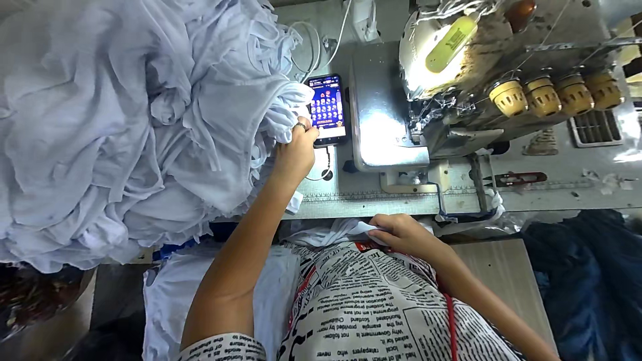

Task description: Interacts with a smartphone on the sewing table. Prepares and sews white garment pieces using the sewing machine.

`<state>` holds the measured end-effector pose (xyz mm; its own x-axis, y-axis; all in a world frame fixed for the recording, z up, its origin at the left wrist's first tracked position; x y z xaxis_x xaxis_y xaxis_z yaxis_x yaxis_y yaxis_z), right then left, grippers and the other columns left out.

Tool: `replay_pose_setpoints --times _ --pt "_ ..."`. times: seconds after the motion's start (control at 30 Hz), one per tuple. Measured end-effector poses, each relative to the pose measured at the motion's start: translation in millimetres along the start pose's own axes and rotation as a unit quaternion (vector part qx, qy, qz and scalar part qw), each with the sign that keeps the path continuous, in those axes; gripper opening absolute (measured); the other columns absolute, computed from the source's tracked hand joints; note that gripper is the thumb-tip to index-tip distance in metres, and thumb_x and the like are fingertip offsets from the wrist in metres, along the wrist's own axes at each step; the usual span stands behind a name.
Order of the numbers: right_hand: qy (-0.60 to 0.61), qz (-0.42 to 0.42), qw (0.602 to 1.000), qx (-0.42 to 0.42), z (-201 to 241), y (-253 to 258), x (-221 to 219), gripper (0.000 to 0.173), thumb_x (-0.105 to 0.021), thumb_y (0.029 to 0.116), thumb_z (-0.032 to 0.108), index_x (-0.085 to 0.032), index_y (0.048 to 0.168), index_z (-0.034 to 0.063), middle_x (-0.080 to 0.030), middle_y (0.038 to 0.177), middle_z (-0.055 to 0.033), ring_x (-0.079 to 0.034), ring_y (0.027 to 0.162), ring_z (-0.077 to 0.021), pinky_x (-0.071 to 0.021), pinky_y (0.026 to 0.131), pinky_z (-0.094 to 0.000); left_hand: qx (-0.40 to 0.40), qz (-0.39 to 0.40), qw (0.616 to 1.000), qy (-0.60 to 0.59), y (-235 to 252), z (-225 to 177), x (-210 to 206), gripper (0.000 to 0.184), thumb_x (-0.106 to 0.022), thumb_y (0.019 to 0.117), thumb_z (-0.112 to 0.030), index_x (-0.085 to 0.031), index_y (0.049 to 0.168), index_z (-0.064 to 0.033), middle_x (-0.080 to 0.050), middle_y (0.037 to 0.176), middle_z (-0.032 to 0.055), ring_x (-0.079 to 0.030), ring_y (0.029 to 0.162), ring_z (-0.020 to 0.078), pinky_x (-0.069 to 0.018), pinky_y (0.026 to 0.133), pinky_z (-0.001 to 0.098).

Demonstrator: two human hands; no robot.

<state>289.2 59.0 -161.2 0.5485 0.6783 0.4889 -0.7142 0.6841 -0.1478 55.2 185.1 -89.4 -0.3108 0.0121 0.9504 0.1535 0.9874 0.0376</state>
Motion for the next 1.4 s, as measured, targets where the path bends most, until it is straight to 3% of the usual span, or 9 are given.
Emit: replay_pose_setpoints --times 0.3,0.6,0.77,1.0,1.17,1.4 --pt "-0.002 -0.012 1.0 0.011 0 0 -1 0.03 -0.055 0.1027 0.028 -0.071 0.102 0.0022 -0.067 0.074 -0.0111 -0.065 0.068 -0.0237 -0.0536 0.064 -0.0452 0.06 0.011 0.998 0.011 10 -4 -3 0.04 -0.045 0.0999 0.007 -0.063 0.135 -0.001 -0.057 0.133 0.0245 -0.057 0.124 0.0435 -0.0477 0.1 0.0574" --pt "-0.003 -0.006 1.0 0.008 -1 0 -1 0.03 -0.055 0.103 0.029 -0.071 0.102 0.0028 -0.066 0.073 -0.0104 -0.064 0.067 -0.0226 -0.0529 0.064 -0.0433 0.044 -0.002 0.999 0.004 7 -1 -5 0.038 -0.046 0.0991 0.003 -0.065 0.131 -0.0024 -0.058 0.134 0.0234 -0.057 0.125 0.0434 -0.0472 0.099 0.0591" --pt "-0.002 -0.008 1.0 0.008 -1 0 -1 0.031 -0.055 0.1032 0.029 -0.071 0.103 0.0031 -0.066 0.074 -0.0103 -0.064 0.067 -0.0221 -0.053 0.064 -0.0431 0.05 0.009 0.999 0.007 8 -1 -8 0.042 -0.045 0.0992 -0.001 -0.065 0.136 -0.0077 -0.057 0.137 0.0215 -0.056 0.126 0.0416 -0.0463 0.1 0.0586" --pt "0.006 -0.009 1.0 0.009 -1 0 -1 0.031 -0.055 0.103 0.029 -0.071 0.102 0.0027 -0.065 0.073 -0.0102 -0.063 0.066 -0.0218 -0.0525 0.063 -0.0421 0.037 -0.005 0.999 -0.009 2 -1 -2 0.03 -0.048 0.0974 0.001 -0.07 0.117 -0.0034 -0.059 0.132 0.0208 -0.06 0.12 0.0407 -0.0495 0.093 0.059" --pt "0.008 -0.004 1.0 0.005 0 0 0 0.03 -0.055 0.103 0.028 -0.071 0.103 0.0022 -0.066 0.074 -0.011 -0.065 0.068 -0.0229 -0.0536 0.065 -0.0442 0.045 -0.001 0.999 -0.016 4 -2 -1 0.035 -0.046 0.0981 0.002 -0.066 0.127 0.0005 -0.057 0.136 0.0231 -0.059 0.123 0.0427 -0.0486 0.096 0.0604" --pt "0.009 -0.004 1.0 0.0 -1 0 -1 0.031 -0.054 0.1036 0.029 -0.07 0.102 0.0023 -0.066 0.074 -0.0106 -0.064 0.068 -0.0216 -0.0531 0.064 -0.0421 0.036 -0.018 0.999 -0.031 2 -3 2 0.039 -0.046 0.098 0.004 -0.064 0.132 -0.0007 -0.057 0.139 0.023 -0.057 0.126 0.0418 -0.0479 0.1 0.0581"
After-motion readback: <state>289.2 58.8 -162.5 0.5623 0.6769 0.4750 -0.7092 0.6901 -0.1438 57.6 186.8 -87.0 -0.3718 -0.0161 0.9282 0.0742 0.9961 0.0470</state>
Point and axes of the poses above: each hand's wrist, its own y-axis towards the middle knuckle, its own x-axis out of the back of the hand, z = x × y, the point moved 6 cm from there along y, towards the middle knuckle
